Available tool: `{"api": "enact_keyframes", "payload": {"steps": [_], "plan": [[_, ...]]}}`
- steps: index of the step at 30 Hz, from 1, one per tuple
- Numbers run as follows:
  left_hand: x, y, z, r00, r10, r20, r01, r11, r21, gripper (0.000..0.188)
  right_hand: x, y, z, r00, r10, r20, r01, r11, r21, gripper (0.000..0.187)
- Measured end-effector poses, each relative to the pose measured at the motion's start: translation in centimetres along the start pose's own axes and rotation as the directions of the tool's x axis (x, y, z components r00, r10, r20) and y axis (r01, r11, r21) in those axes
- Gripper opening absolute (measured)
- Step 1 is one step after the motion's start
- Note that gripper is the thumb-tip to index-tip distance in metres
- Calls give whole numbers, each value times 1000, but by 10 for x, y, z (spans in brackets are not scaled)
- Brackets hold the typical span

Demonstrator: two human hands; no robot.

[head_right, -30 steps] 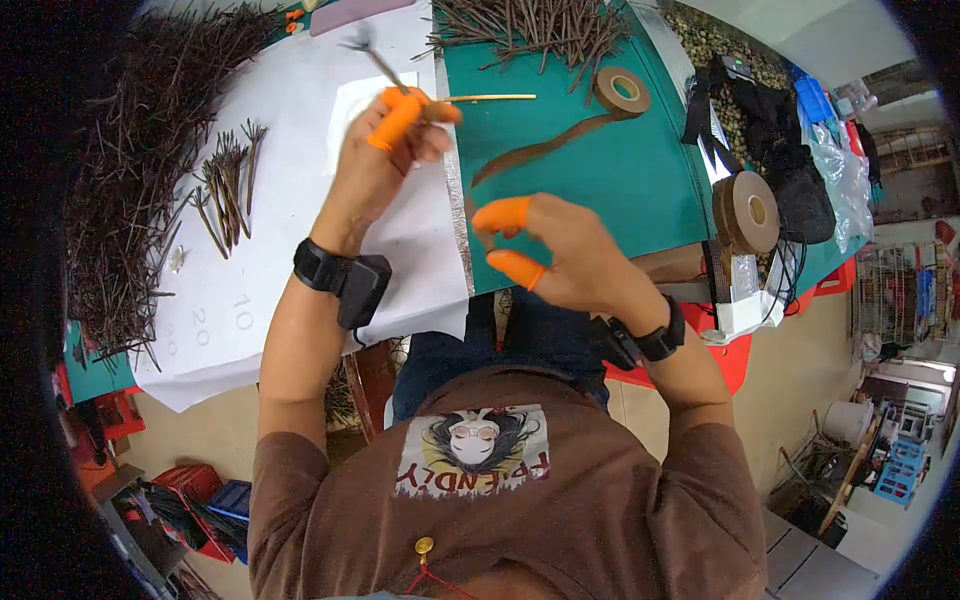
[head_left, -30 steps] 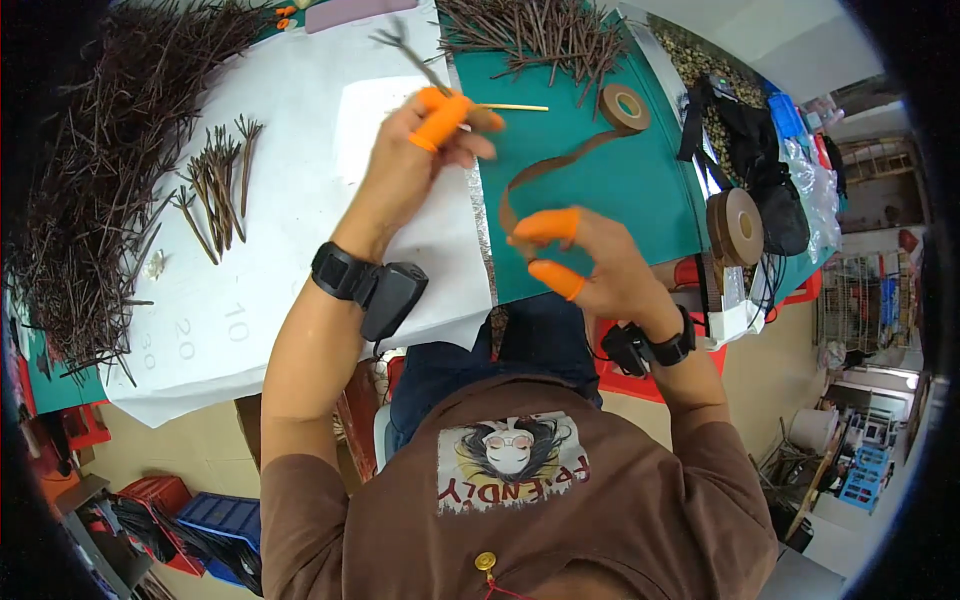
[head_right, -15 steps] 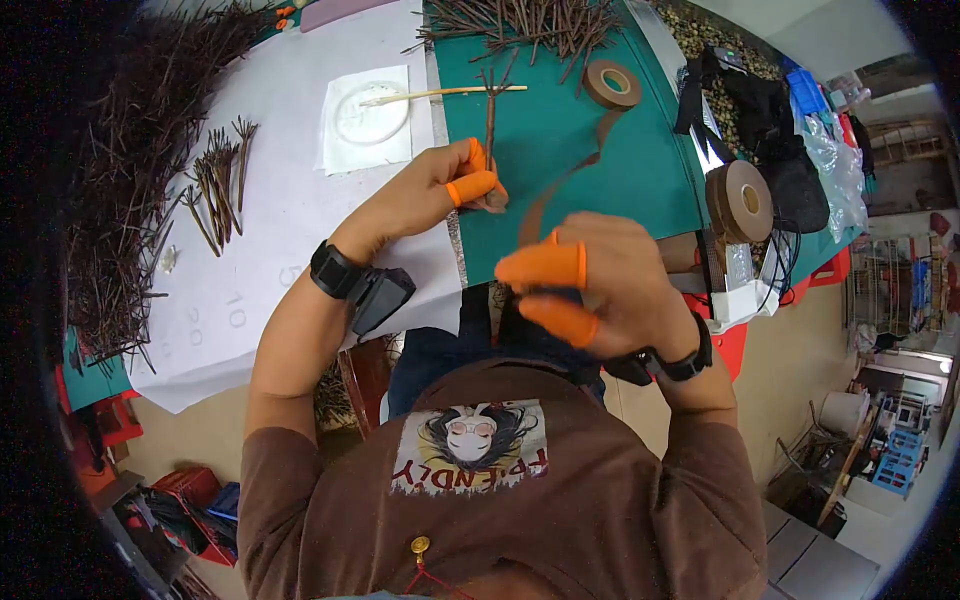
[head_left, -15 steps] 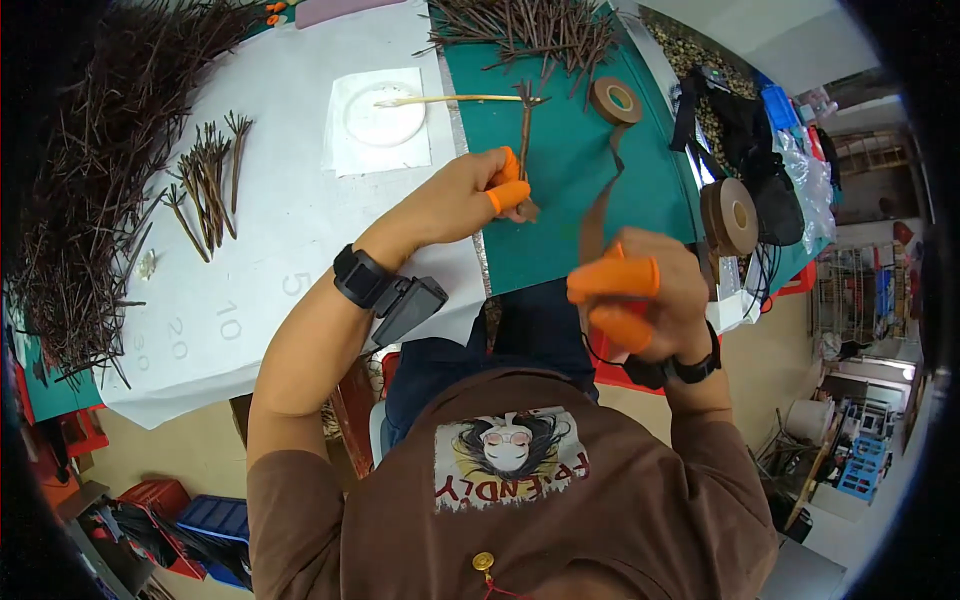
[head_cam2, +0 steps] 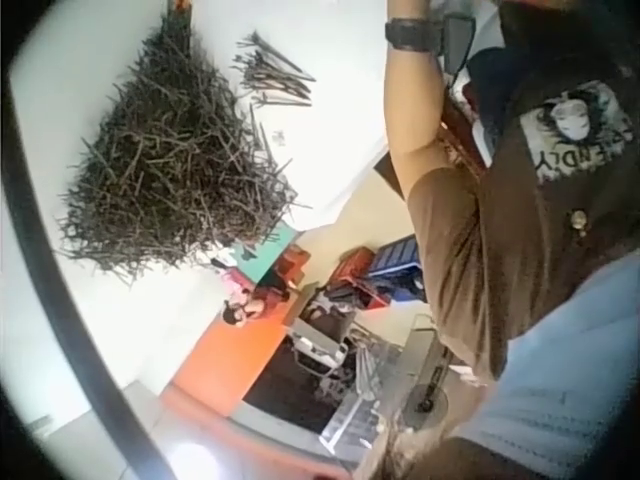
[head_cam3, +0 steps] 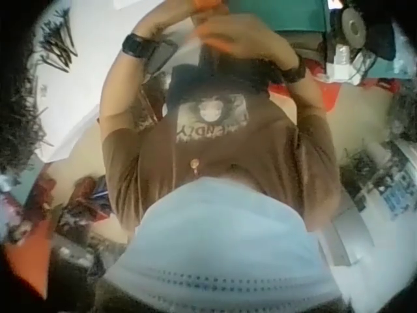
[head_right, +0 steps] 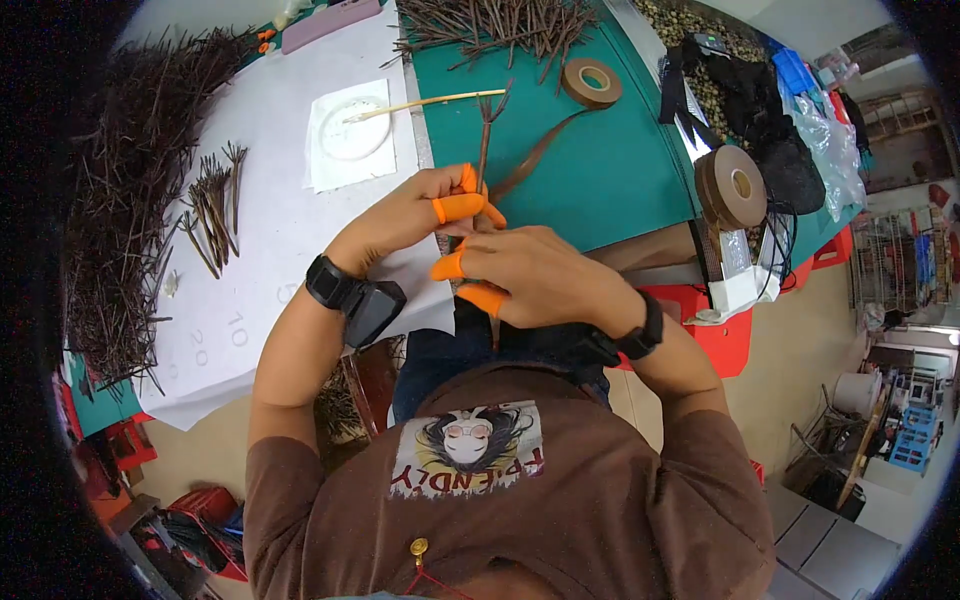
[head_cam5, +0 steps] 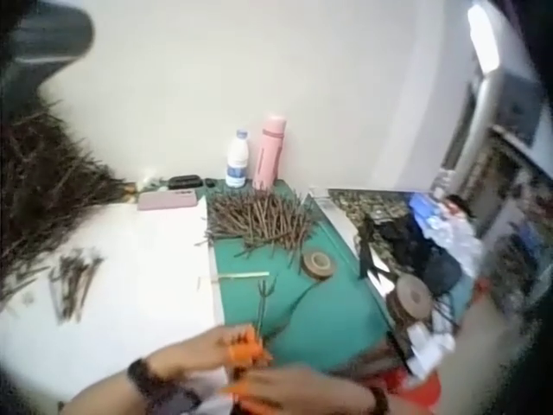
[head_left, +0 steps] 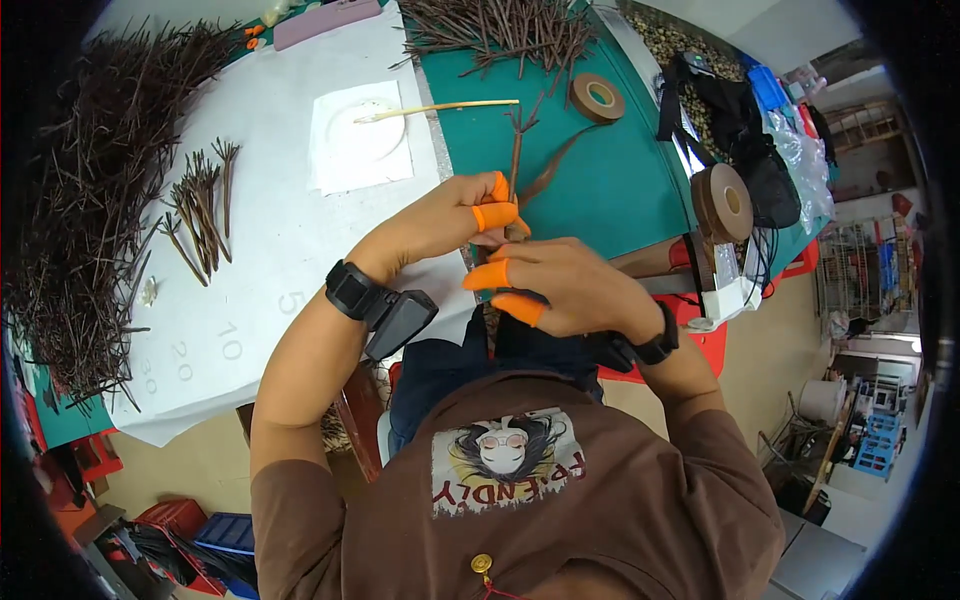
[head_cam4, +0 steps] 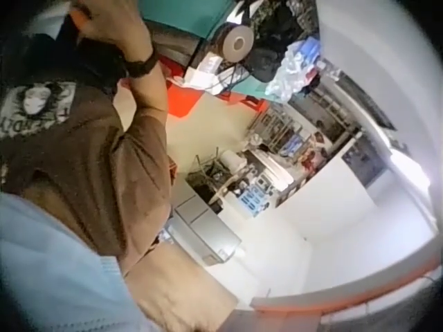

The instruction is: The person applies a white substance to a wooden stick and then wraps brown tape around the junction of the stick and a small branch. They repeat this process by picking up another branch and stick assembly to tape them together.

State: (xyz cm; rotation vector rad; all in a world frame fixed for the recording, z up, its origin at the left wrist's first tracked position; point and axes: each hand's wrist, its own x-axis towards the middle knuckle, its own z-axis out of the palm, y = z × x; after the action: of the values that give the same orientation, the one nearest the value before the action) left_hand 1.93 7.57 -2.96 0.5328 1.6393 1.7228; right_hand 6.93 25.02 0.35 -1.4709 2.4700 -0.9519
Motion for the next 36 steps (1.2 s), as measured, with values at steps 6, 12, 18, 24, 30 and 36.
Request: {"api": "enact_keyframes", "payload": {"steps": [6,12,18,24,30,36], "plan": [[1,-3,1,994,-63,-89,54,993,-104,16,-8,-33,-58,946,-64,-317,-9,974,-225,22],[6,0,-10,890,215,-401,-350,887,-300,17,14,20,-59,766,532,-361,-153,696,701,23],[-1,2,-16,626,297,-721,-589,786,-188,19,77,37,-23,850,362,-383,-248,916,315,21],[-1,1,-25,460,357,-813,-646,763,-31,19,110,50,-14,878,264,-400,-167,951,261,18],[-14,10,-42,610,120,-783,-433,878,-203,20,115,67,-9,870,235,-433,-135,959,248,13],[-17,16,-45,644,14,-765,-333,906,-263,18,113,79,-9,881,122,-458,-73,990,123,11]]}}
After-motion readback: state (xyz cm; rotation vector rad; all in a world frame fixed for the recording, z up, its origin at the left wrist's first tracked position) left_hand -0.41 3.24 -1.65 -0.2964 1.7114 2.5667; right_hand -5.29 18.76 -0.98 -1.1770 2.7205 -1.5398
